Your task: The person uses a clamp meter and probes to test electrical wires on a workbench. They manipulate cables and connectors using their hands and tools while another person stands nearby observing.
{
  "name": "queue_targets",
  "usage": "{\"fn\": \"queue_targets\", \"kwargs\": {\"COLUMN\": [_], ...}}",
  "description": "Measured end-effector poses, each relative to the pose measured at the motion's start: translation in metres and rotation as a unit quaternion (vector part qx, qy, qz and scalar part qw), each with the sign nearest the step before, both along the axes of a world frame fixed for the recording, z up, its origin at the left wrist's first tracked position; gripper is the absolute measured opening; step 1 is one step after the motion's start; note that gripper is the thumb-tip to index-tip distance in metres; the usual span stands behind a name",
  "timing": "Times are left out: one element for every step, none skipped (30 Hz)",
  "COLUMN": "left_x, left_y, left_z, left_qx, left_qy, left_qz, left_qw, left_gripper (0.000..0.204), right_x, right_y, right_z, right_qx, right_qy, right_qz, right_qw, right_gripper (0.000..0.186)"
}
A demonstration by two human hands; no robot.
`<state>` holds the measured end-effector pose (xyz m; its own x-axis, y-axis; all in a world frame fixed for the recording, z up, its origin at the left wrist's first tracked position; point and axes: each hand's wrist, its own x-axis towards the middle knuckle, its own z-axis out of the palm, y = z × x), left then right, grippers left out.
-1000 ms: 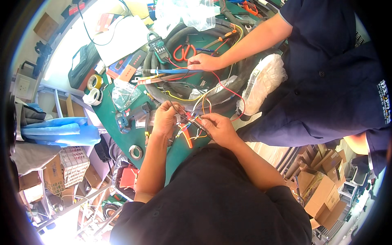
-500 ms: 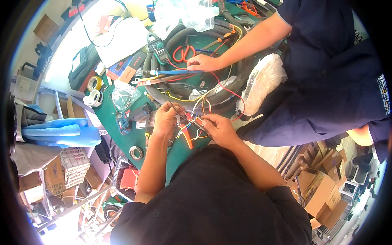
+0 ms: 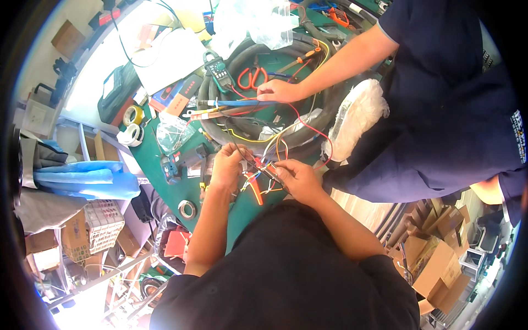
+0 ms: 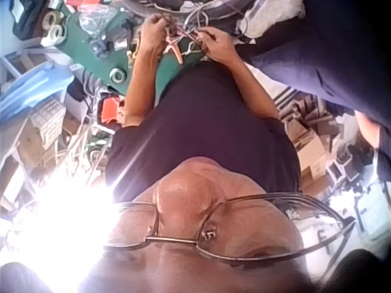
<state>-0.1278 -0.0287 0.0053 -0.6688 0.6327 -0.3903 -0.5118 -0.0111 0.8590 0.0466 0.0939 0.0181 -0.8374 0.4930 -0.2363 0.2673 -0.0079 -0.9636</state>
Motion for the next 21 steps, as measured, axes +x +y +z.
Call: {"fn": "queue_targets", "kwargs": {"left_x": [0.001, 0.002, 0.002, 0.001, 0.002, 0.002, 0.003, 0.003, 0.003, 0.002, 0.002, 0.001, 0.001, 0.0, 0.0, -0.001, 0.0, 0.0, 0.0, 0.0, 0.0], "left_y": [0.0, -0.001, -0.001, -0.001, -0.001, 0.002, 0.0, -0.002, -0.003, -0.002, -0.003, -0.004, -0.005, -0.005, -0.005, -0.005, -0.005, -0.006, -0.005, -0.005, -0.005], "left_z": [0.001, -0.002, -0.003, -0.003, -0.003, -0.012, -0.014, -0.009, -0.004, -0.001, 0.002, 0.004, 0.002, -0.001, -0.002, -0.002, -0.002, -0.003, -0.003, -0.004, -0.004], "left_qx": [-0.006, 0.003, 0.009, 0.015, 0.021, 0.035, 0.024, 0.014, 0.005, 0.005, 0.004, 0.003, 0.004, 0.005, 0.006, 0.007, 0.008, 0.01, 0.009, 0.009, 0.008], "left_qy": [0.004, 0.002, 0.0, -0.001, -0.003, -0.003, 0.0, 0.004, 0.008, 0.0, -0.009, -0.017, -0.016, -0.013, -0.01, -0.014, -0.019, -0.024, -0.025, -0.027, -0.029], "left_qz": [0.004, 0.003, 0.005, 0.008, 0.011, 0.035, 0.027, 0.016, 0.005, 0.001, -0.001, -0.003, -0.003, -0.003, -0.003, -0.002, -0.002, -0.002, 0.0, 0.002, 0.004], "left_qw": [1.0, 1.0, 1.0, 1.0, 1.0, 0.999, 0.999, 1.0, 1.0, 1.0, 1.0, 1.0, 1.0, 1.0, 1.0, 1.0, 1.0, 1.0, 1.0, 1.0, 1.0], "left_gripper": [0.008, 0.008, 0.008, 0.008, 0.008, 0.009, 0.009, 0.009, 0.009, 0.007, 0.006, 0.005, 0.004, 0.004, 0.004, 0.004, 0.004, 0.004, 0.003, 0.003, 0.003], "right_x": [0.0, 0.002, 0.001, 0.0, 0.0, 0.0, 0.001, 0.001, 0.001, 0.001, 0.001, 0.001, 0.0, -0.001, -0.001, -0.001, 0.0, 0.0, 0.0, -0.001, -0.001], "right_y": [0.0, 0.0, 0.0, 0.0, 0.001, 0.0, -0.001, -0.001, -0.001, -0.001, -0.002, -0.002, -0.002, -0.003, -0.003, -0.004, -0.004, -0.003, -0.003, -0.003, -0.003], "right_z": [0.0, 0.002, 0.001, 0.0, -0.001, -0.002, -0.002, -0.002, -0.003, -0.004, -0.004, -0.003, 0.0, 0.002, 0.002, 0.002, 0.002, 0.001, -0.001, -0.002, 0.0], "right_qx": [0.011, 0.006, 0.008, 0.01, 0.013, 0.015, 0.016, 0.019, 0.013, 0.008, 0.001, -0.009, -0.02, -0.03, -0.03, -0.03, -0.03, -0.027, -0.025, -0.022, -0.026], "right_qy": [-0.007, -0.027, -0.015, -0.004, 0.007, 0.007, 0.008, 0.008, 0.009, 0.01, 0.01, 0.008, 0.005, 0.003, 0.001, -0.001, -0.005, 0.0, 0.005, 0.009, 0.004], "right_qz": [0.0, 0.011, 0.01, 0.01, 0.01, 0.011, 0.012, 0.011, 0.01, 0.009, 0.01, 0.006, 0.001, -0.003, -0.003, -0.002, -0.002, -0.003, -0.003, -0.003, -0.001], "right_qw": [1.0, 1.0, 1.0, 1.0, 1.0, 1.0, 1.0, 1.0, 1.0, 1.0, 1.0, 1.0, 1.0, 1.0, 1.0, 1.0, 1.0, 1.0, 1.0, 1.0, 1.0], "right_gripper": [0.028, 0.028, 0.028, 0.028, 0.028, 0.027, 0.027, 0.027, 0.027, 0.028, 0.028, 0.027, 0.027, 0.026, 0.026, 0.027, 0.027, 0.027, 0.027, 0.027, 0.027]}}
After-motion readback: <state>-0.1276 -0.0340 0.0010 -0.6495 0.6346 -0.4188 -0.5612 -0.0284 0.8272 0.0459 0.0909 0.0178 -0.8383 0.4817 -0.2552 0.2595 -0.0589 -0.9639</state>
